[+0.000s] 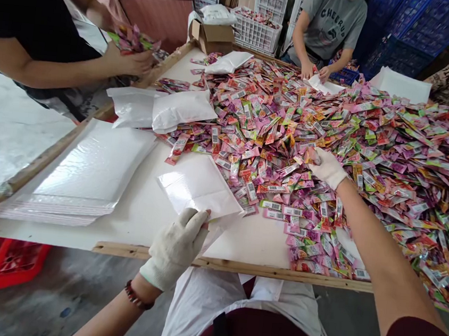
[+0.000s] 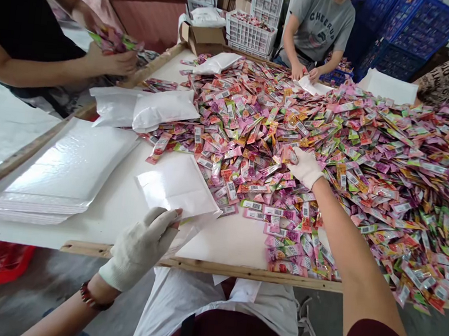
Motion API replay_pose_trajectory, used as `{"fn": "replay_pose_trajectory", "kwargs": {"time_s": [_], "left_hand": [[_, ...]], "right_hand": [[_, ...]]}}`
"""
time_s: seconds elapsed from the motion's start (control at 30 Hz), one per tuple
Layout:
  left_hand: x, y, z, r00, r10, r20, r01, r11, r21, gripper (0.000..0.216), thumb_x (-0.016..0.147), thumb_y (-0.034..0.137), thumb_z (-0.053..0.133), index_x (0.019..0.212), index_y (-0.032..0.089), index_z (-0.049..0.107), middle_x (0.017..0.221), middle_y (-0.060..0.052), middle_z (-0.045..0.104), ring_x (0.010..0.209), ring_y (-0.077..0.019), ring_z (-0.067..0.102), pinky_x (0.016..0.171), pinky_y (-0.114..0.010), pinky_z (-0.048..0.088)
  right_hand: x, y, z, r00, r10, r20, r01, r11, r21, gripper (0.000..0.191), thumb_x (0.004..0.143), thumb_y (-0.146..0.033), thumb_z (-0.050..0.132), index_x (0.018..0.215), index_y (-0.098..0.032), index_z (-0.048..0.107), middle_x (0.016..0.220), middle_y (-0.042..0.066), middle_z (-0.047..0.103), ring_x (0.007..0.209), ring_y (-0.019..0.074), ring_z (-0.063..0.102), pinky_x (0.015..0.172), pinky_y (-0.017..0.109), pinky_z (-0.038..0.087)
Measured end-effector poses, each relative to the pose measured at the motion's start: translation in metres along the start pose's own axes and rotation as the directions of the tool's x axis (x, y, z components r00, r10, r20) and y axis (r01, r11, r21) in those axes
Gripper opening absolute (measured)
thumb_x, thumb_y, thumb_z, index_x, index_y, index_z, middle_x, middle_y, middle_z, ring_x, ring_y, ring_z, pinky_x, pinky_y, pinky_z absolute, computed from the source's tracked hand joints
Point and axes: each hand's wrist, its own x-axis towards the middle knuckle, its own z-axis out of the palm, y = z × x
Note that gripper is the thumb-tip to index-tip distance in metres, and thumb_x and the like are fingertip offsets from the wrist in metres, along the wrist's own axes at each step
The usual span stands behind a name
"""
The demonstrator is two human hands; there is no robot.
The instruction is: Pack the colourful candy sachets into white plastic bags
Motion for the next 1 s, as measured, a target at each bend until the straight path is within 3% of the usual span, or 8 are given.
{"fn": "replay_pose_trajectory", "kwargs": {"time_s": [0.1,0.17,0.33,0.5,0.63,0.87,0.93,1.0], "left_hand": [[0.007,0.005,0.001,0.998,-0.042,0.056,0.042,0.999,-0.010,0.031,0.100,0.032,0.041,0.117,0.018,0.063,0.099,-0.007,0.067,0.070,-0.0184,0.064,0.057,-0.029,0.041],[0.011,0.009,0.002,0.995,-0.060,0.084,0.061,0.998,-0.020,0.032,0.100,0.032,0.040,0.118,0.018,0.063,0.100,-0.008,0.067,0.073,-0.0189,0.064,0.058,-0.029,0.041],[0.014,0.014,0.002,0.991,-0.068,0.112,0.072,0.997,-0.030,0.033,0.100,0.032,0.039,0.115,0.017,0.064,0.098,-0.009,0.065,0.074,-0.0194,0.062,0.058,-0.030,0.041],[0.015,0.015,-0.002,0.990,-0.075,0.120,0.082,0.995,-0.050,0.032,0.100,0.031,0.040,0.111,0.018,0.066,0.096,-0.008,0.064,0.075,-0.0187,0.062,0.062,-0.029,0.042],[0.020,0.020,-0.003,0.988,-0.072,0.140,0.080,0.995,-0.056,0.032,0.099,0.030,0.040,0.108,0.017,0.067,0.096,-0.008,0.064,0.078,-0.0192,0.062,0.063,-0.029,0.043],[0.019,0.019,-0.005,0.984,-0.089,0.155,0.099,0.994,-0.052,0.034,0.100,0.032,0.038,0.111,0.018,0.067,0.098,-0.009,0.064,0.077,-0.0194,0.062,0.063,-0.030,0.045],[0.019,0.017,-0.003,0.983,-0.090,0.157,0.102,0.992,-0.070,0.035,0.100,0.033,0.037,0.110,0.018,0.067,0.097,-0.009,0.065,0.077,-0.0191,0.062,0.064,-0.030,0.046],[0.021,0.017,0.000,0.984,-0.088,0.155,0.104,0.990,-0.098,0.035,0.100,0.033,0.038,0.108,0.018,0.068,0.096,-0.009,0.065,0.078,-0.0189,0.062,0.065,-0.030,0.046]], "right_hand": [[-0.005,-0.020,-0.010,0.993,-0.107,0.044,0.109,0.992,-0.063,0.035,0.082,-0.021,0.055,0.117,-0.017,0.059,0.093,0.008,0.070,0.082,0.0229,0.063,0.073,0.030,0.042],[-0.003,-0.040,-0.005,0.976,-0.132,0.175,0.168,0.964,-0.207,0.037,0.081,-0.016,0.056,0.118,-0.020,0.060,0.099,0.009,0.071,0.089,0.0248,0.064,0.079,0.033,0.041],[0.004,-0.069,0.025,0.915,0.009,0.404,0.175,0.892,-0.417,0.035,0.078,-0.011,0.059,0.111,-0.018,0.066,0.112,0.015,0.070,0.105,0.0314,0.061,0.091,0.043,0.038],[0.002,-0.055,0.014,0.926,0.025,0.377,0.142,0.901,-0.409,0.026,0.083,-0.021,0.056,0.106,-0.016,0.068,0.114,0.017,0.066,0.103,0.0306,0.061,0.087,0.041,0.041],[-0.002,-0.057,0.011,0.932,-0.085,0.353,0.223,0.900,-0.374,0.029,0.083,-0.022,0.058,0.110,-0.016,0.067,0.122,0.016,0.062,0.110,0.0315,0.058,0.091,0.041,0.039],[-0.003,-0.064,0.020,0.940,-0.022,0.340,0.150,0.922,-0.356,0.018,0.078,-0.017,0.058,0.095,-0.015,0.065,0.100,0.014,0.068,0.094,0.0287,0.063,0.086,0.040,0.042],[-0.015,-0.058,0.008,0.974,-0.017,0.228,0.073,0.969,-0.238,0.013,0.080,-0.021,0.056,0.091,-0.015,0.062,0.093,0.011,0.067,0.087,0.0256,0.063,0.081,0.037,0.044],[-0.036,-0.059,-0.003,0.997,0.005,0.073,-0.013,0.993,0.121,0.011,0.080,-0.025,0.057,0.087,-0.018,0.059,0.084,0.006,0.065,0.078,0.0216,0.061,0.075,0.034,0.046]]}}
